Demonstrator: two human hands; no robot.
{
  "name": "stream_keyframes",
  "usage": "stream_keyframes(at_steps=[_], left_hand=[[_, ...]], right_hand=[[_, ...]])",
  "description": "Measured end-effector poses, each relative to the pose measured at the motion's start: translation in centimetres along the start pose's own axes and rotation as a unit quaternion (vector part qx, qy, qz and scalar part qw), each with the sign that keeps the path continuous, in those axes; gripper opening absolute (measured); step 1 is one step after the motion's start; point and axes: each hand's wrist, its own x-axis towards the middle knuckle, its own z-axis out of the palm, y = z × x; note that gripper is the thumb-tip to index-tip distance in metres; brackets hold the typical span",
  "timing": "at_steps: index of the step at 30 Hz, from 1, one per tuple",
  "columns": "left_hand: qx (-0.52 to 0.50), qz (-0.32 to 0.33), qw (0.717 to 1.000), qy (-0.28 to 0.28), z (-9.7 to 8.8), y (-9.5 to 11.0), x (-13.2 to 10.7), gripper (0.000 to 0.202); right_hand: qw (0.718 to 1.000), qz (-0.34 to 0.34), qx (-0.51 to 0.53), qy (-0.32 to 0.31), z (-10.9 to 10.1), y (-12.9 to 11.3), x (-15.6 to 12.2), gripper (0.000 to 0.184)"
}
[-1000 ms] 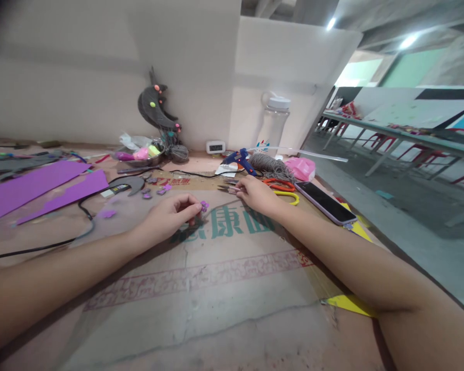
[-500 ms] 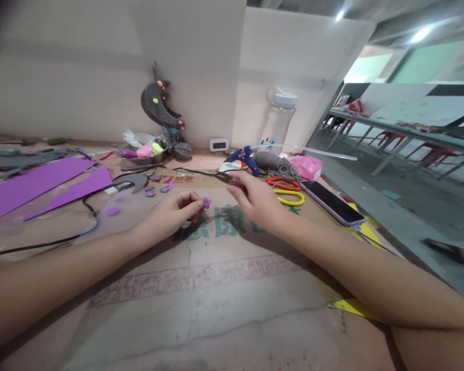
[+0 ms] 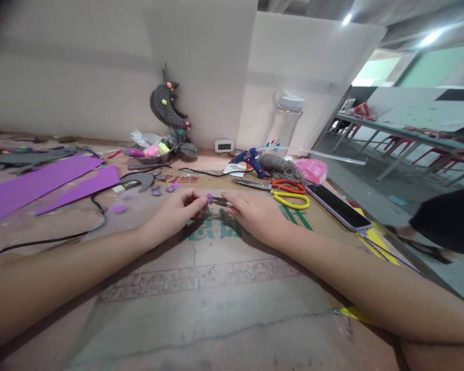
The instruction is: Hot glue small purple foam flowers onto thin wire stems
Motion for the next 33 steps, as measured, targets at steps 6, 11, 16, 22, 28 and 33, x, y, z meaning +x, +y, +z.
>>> stream_keyframes(at_steps=[6,11,16,22,28,33], left_hand=[[0.02,0.004,1.0,0.003,-0.02,-0.37,-0.07,0.029],[0.017,0.009,1.0,-0.002,0.02,-0.62,-0.05,0.029],[0.015,0.011,1.0,-0.006,0.09,-0.7,0.01,0.027],[0.012,0.002,1.0,-0.009,0.02,-0.51,-0.11,0.027],[0.008,0.003,1.0,-0.012,-0.06,-0.25,-0.2,0.026],[0.003,0.001,1.0,-0.02,-0.03,-0.32,-0.21,0.027]], right_hand=[[1.0,-0.019,-0.017,-0.004,0.1,-0.09,-0.09,0.032],[1.0,-0.02,-0.016,-0.007,0.08,-0.02,-0.07,0.031],[1.0,-0.008,0.0,-0.006,0.4,0.11,-0.2,0.031],[1.0,-0.015,-0.008,-0.002,0.62,0.26,-0.21,0.032],[0.999,-0.022,-0.034,-0.01,0.23,0.17,-0.11,0.033],[0.998,-0.035,-0.055,-0.017,0.1,0.21,-0.12,0.033]])
